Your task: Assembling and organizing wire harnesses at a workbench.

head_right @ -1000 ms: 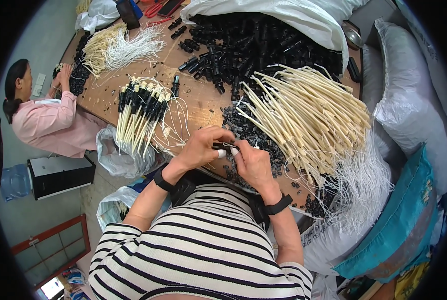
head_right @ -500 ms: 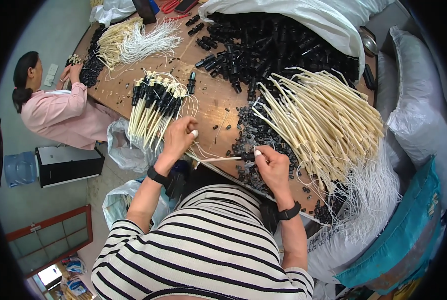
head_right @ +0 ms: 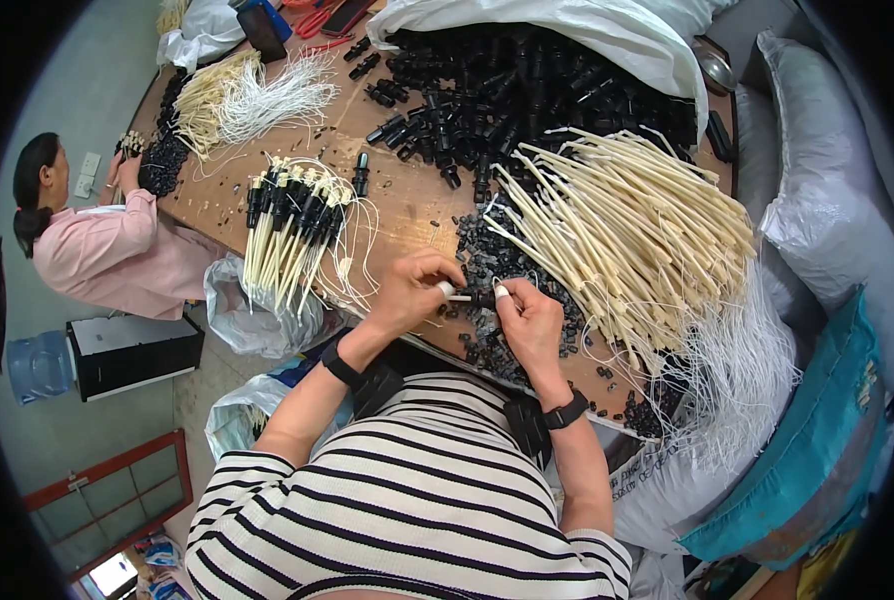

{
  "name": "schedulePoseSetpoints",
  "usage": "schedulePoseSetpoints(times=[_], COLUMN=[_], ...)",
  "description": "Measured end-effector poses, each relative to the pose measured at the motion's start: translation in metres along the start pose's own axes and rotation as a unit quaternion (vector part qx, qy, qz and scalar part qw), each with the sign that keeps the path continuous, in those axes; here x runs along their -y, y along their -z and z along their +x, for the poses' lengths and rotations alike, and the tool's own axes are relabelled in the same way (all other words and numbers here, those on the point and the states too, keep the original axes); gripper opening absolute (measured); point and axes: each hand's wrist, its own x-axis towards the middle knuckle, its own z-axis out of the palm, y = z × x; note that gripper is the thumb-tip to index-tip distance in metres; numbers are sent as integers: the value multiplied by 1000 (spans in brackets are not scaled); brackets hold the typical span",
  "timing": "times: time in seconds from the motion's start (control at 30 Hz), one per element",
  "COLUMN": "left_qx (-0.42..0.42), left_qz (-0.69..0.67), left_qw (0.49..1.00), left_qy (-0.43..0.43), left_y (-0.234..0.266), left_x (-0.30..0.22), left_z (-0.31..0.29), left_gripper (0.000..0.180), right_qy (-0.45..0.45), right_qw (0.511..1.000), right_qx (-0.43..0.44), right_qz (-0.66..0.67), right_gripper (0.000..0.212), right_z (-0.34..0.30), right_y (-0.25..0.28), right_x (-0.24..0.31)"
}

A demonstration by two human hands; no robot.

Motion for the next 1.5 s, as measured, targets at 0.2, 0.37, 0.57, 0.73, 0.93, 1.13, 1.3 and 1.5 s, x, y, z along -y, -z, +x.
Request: schedulePoseSetpoints(times=[0.2,0.37,0.57,0.73,0.93,1.13,1.3,1.5], left_qx=[2,6,-19,100,81,81,50,25], left_qz=[-42,-38,29,114,196,131,214,335], left_qw=[997,996,992,985,975,987,975,930], left_qy=[59,79,-118,-87,-63,35,-34,-149], left_y=[-28,-21,-19,-13,-9,-4,3,13], left_x=[-11,-2,-24,-19,-2,-10,-14,-23], left_z=[5,5,2,1,-1,4,-4,-14], left_gripper=[14,13,29,34,30,31,25,22], right_qy=[265,266,-111,-45,339,362,285,47], right_qw=[938,950,829,922,907,903,945,990], right_qx=[-58,-69,122,128,71,16,60,136], right_qz=[-217,-148,534,363,-239,-231,-145,-5], right_gripper=[15,16,15,23,45,46,34,23], right_z=[-3,-7,-5,-6,-12,-3,-1,7], right_y=[-7,-4,22,28,25,12,6,-9], right_x=[9,6,14,16,18,9,21,35])
